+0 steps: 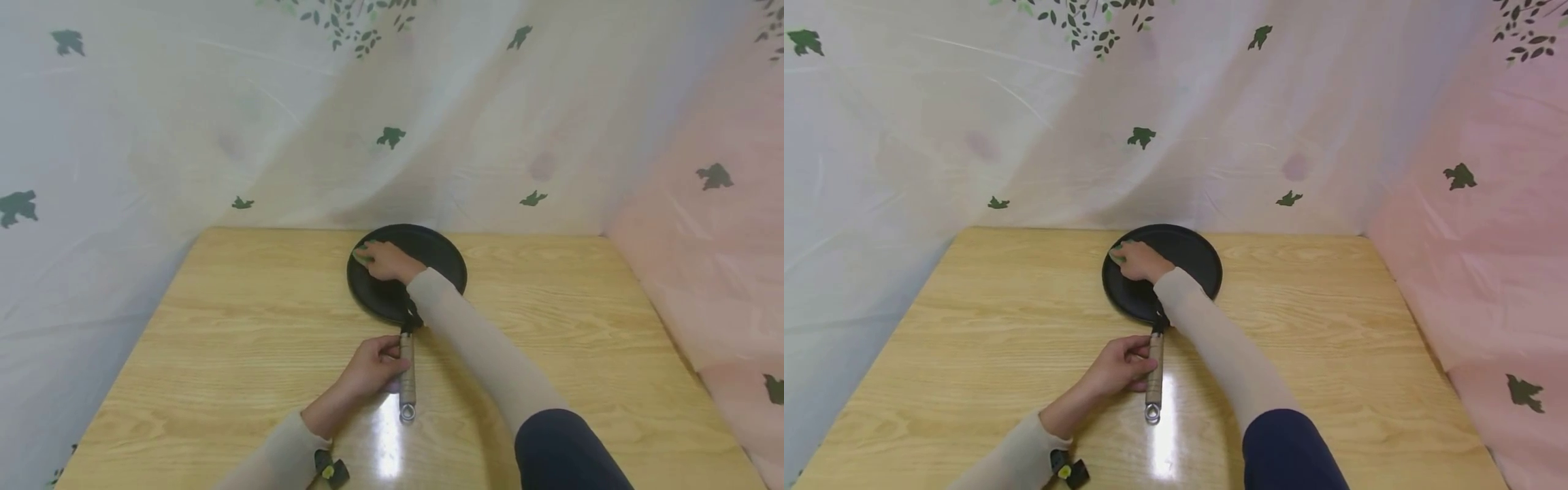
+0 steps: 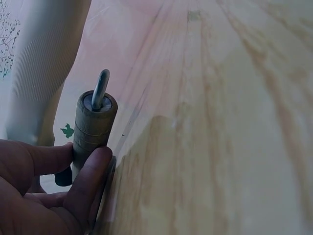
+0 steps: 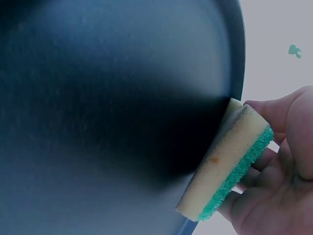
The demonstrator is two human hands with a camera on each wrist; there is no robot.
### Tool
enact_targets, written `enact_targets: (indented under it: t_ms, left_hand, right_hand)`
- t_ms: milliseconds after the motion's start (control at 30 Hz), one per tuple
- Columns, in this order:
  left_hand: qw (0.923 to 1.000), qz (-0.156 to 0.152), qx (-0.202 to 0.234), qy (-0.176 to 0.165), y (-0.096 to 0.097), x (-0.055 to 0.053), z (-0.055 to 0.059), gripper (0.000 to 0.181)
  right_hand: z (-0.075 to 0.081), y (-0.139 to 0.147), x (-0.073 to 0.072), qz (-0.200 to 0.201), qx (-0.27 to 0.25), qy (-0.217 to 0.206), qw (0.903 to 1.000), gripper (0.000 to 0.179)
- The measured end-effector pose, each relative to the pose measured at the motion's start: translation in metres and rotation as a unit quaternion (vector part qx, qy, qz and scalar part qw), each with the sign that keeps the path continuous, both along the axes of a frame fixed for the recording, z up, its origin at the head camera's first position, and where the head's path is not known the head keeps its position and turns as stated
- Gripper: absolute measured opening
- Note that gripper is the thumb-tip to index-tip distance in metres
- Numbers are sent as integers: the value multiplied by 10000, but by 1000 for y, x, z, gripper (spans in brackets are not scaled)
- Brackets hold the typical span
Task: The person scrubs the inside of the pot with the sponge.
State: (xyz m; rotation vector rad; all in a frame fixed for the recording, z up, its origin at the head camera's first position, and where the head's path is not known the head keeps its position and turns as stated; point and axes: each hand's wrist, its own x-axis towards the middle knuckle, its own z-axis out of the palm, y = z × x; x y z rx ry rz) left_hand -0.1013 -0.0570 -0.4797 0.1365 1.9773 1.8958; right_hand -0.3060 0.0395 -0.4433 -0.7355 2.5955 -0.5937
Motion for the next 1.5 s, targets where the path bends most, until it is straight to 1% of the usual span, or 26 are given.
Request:
enact_targets:
  t_ms: [100, 200, 367, 633, 867, 1100, 1333, 1500]
  left_hand:
    - [10000, -11, -59, -49, 1, 0, 0, 54]
    - [9999, 28, -142, -66, 1, 0, 0, 55]
    - [9993, 108, -327, 140, 0, 3, 2, 55]
    - [10000, 43, -83, -12, -1, 3, 0, 55]
    - [9999, 63, -62, -68, 0, 3, 1, 55]
    - [10000, 53, -31, -47, 0, 2, 1, 55]
    - [9999, 92, -21, -61, 2, 2, 0, 54]
    - [9999, 118, -41, -96, 1, 2, 0, 55]
  right_hand:
    - [0, 3, -4, -79, 4, -27, 10000, 51]
    - [1, 3, -8, -102, 51, 64, 9999, 52]
    - [1, 3, -12, -117, 130, 172, 9997, 53]
    - [2, 13, -16, -213, 175, 292, 9992, 53]
    - [-3, 19, -23, -220, 503, 505, 9972, 53]
    - [0, 35, -28, -266, 341, 483, 9979, 55]
    - [3, 58, -28, -417, 468, 541, 9966, 55]
    - [5, 74, -26, -480, 487, 505, 9964, 56]
